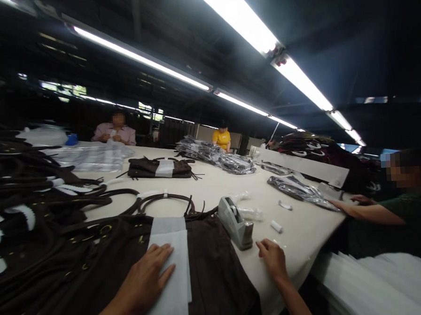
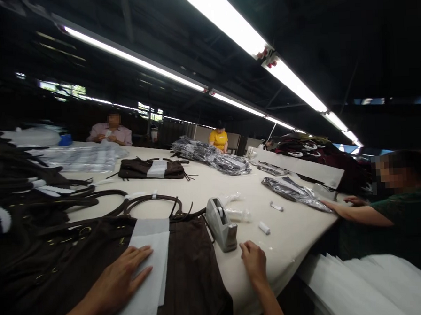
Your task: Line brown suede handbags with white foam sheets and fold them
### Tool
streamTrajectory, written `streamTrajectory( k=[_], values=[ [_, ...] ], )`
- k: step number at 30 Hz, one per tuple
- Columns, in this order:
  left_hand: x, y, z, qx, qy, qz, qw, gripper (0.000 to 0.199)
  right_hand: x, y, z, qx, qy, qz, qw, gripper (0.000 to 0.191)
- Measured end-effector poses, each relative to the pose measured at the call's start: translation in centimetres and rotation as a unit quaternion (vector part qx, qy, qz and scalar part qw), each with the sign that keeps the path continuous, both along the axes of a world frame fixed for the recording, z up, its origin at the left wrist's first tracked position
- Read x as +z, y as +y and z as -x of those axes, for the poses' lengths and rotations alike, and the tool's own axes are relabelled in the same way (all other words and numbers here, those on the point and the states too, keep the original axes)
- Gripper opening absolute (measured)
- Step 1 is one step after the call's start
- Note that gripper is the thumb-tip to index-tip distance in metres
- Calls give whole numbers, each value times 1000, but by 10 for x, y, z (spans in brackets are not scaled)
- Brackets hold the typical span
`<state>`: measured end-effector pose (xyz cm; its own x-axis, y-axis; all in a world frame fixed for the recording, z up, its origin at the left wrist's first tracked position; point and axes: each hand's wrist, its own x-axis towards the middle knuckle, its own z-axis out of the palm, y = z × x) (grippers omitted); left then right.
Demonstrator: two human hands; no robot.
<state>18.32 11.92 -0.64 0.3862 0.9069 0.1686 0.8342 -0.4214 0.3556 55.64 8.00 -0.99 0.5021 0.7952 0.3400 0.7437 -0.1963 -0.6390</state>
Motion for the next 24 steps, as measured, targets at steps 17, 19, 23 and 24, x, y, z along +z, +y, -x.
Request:
streamTrajectory(
  k=[17, 19, 23, 24],
  values=[
    [16, -13, 1, -18, -14, -20, 1000, 49, 26, 101, 250, 123, 475, 52, 870, 19],
    [17, -13, 1, -19, -14, -18, 1000, 52, 16, 108, 250, 113, 475, 57, 871, 18],
    [18, -12, 0, -18, -13, -11, 1000, 53, 3, 116, 245, 112, 469, 68, 873, 10],
    [18, -12, -1, -18, -13, -9, 1000, 54, 1, 117, 244, 113, 467, 68, 874, 6]
  ],
)
